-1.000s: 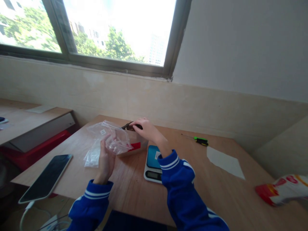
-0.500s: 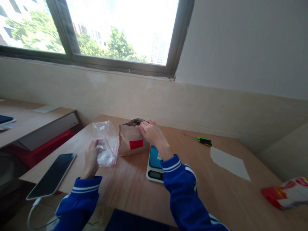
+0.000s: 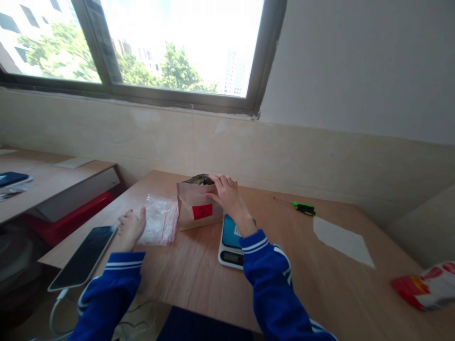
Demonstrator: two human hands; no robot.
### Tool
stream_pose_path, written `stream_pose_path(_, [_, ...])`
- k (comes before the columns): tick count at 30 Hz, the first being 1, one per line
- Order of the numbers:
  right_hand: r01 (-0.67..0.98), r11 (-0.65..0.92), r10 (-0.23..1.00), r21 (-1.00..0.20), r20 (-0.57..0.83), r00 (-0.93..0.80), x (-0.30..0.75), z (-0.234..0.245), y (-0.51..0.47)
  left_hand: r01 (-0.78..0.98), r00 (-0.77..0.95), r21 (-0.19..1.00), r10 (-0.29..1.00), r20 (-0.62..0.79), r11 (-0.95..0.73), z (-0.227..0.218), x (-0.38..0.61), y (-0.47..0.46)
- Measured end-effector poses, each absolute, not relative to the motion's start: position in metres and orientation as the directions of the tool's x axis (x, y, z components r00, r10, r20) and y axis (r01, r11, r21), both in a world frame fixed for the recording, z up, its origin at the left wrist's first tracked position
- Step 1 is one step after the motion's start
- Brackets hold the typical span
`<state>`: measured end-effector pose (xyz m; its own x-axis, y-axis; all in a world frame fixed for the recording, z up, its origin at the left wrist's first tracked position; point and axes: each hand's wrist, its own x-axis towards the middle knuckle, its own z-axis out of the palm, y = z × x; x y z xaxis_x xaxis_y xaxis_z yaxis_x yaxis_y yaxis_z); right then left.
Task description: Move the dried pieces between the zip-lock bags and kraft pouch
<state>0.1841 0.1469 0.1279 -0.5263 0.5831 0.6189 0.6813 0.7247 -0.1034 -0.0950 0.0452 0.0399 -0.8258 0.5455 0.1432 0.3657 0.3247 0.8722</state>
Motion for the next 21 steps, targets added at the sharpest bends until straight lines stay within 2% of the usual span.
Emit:
stream_pose_path(2, [0.676, 0.709, 0.593, -0.200, 0.687, -0.419, 0.186, 0.119, 0.147, 0.501, -0.779, 0.818, 0.558, 0.285, 0.282, 0.045, -0.085, 0.040])
stream_pose_path(4, [0.626, 0.703, 0.611, -0.338, 0.738, -0.288, 0.188, 0.108, 0.150, 0.701, -0.612, 0.693, 0.640, 0.465, 0.167, 0.043, -0.074, 0.034])
stream_pose_path(5, [0.570, 0.705, 0.630, -0.421, 0.742, -0.231, 0.188, 0.101, 0.153, 0.783, -0.510, 0.609, 0.695, 0.507, 0.130, 0.039, -0.070, 0.033])
stream_pose_path(6, [0.490, 0.704, 0.661, -0.514, 0.726, -0.190, 0.188, 0.095, 0.156, 0.841, -0.421, 0.526, 0.766, 0.486, 0.129, 0.033, -0.067, 0.031])
stream_pose_path(7, [0.389, 0.689, 0.706, -0.612, 0.687, -0.170, 0.188, 0.088, 0.160, 0.878, -0.367, 0.448, 0.839, 0.402, 0.169, 0.025, -0.065, 0.031])
stream_pose_path(9, [0.162, 0.590, 0.805, -0.791, 0.559, -0.201, 0.187, 0.077, 0.168, 0.896, -0.360, 0.307, 0.930, 0.076, 0.321, 0.005, -0.066, 0.033])
stream_pose_path(11, [0.007, 0.449, 0.860, -0.894, 0.429, -0.276, 0.185, 0.070, 0.177, 0.894, -0.345, 0.284, 0.937, -0.059, 0.347, -0.012, -0.071, 0.038])
stream_pose_path(13, [-0.062, 0.362, 0.883, -0.930, 0.363, -0.298, 0.183, 0.067, 0.184, 0.897, -0.325, 0.271, 0.937, -0.130, 0.349, -0.023, -0.077, 0.043])
stream_pose_path(17, [-0.146, 0.360, 0.907, -0.922, 0.382, -0.175, 0.176, 0.069, 0.196, 0.905, -0.304, 0.266, 0.942, -0.145, 0.333, -0.027, -0.086, 0.050])
stream_pose_path(19, [-0.163, 0.379, 0.909, -0.911, 0.399, -0.116, 0.171, 0.069, 0.202, 0.894, -0.336, 0.297, 0.940, -0.050, 0.335, -0.025, -0.086, 0.050])
stream_pose_path(21, [-0.164, 0.391, 0.912, -0.906, 0.406, -0.066, 0.167, 0.070, 0.209, 0.884, -0.377, 0.350, 0.915, 0.140, 0.311, -0.021, -0.084, 0.048])
